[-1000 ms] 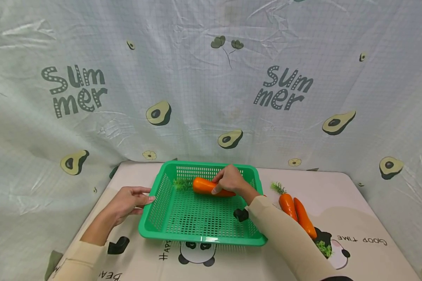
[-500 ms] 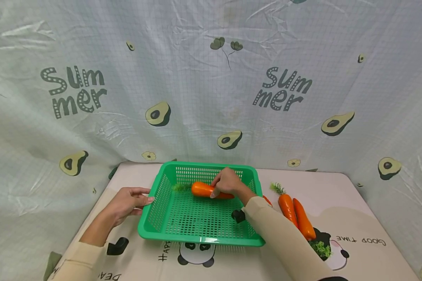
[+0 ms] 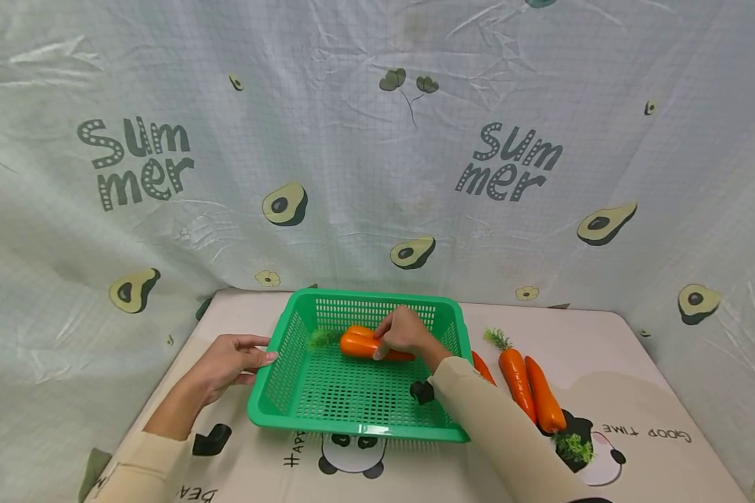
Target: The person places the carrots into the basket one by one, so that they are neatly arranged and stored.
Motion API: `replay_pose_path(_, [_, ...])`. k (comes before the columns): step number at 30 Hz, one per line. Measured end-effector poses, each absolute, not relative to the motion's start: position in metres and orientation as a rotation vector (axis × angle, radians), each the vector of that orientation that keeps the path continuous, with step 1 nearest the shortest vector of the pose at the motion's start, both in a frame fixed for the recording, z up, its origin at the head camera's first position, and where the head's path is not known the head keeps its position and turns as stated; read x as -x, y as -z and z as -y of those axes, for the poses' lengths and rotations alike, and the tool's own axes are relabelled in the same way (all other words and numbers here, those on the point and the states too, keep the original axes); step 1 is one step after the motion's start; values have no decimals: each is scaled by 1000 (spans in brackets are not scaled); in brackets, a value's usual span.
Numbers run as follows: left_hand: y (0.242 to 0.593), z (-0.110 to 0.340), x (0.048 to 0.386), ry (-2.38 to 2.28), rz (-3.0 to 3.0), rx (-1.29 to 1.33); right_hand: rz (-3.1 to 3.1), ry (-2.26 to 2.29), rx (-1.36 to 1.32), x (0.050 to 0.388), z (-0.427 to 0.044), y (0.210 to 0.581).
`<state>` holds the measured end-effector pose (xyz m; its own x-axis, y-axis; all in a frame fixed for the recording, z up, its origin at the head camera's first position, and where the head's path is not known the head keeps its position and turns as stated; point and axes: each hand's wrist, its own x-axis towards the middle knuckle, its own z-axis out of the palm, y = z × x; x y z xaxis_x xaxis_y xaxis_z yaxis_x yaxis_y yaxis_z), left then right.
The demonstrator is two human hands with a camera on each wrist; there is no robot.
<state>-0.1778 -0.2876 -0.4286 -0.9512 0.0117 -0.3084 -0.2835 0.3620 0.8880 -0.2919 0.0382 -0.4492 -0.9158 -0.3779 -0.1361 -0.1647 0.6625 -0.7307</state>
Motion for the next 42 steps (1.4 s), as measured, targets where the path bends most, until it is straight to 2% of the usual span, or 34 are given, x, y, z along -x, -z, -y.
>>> replay_pose_path(15, [432,285,179,-1619,-2373,238,-2649,977,564,286,-39,456])
replay_pose_path(26, [429,282,178,-1619,-2359,249,-2670,1023,528,281,-42,454])
replay_pose_path(42, [427,283,177,-1607,-2370,259,-2348,1595,167,284,-67,420])
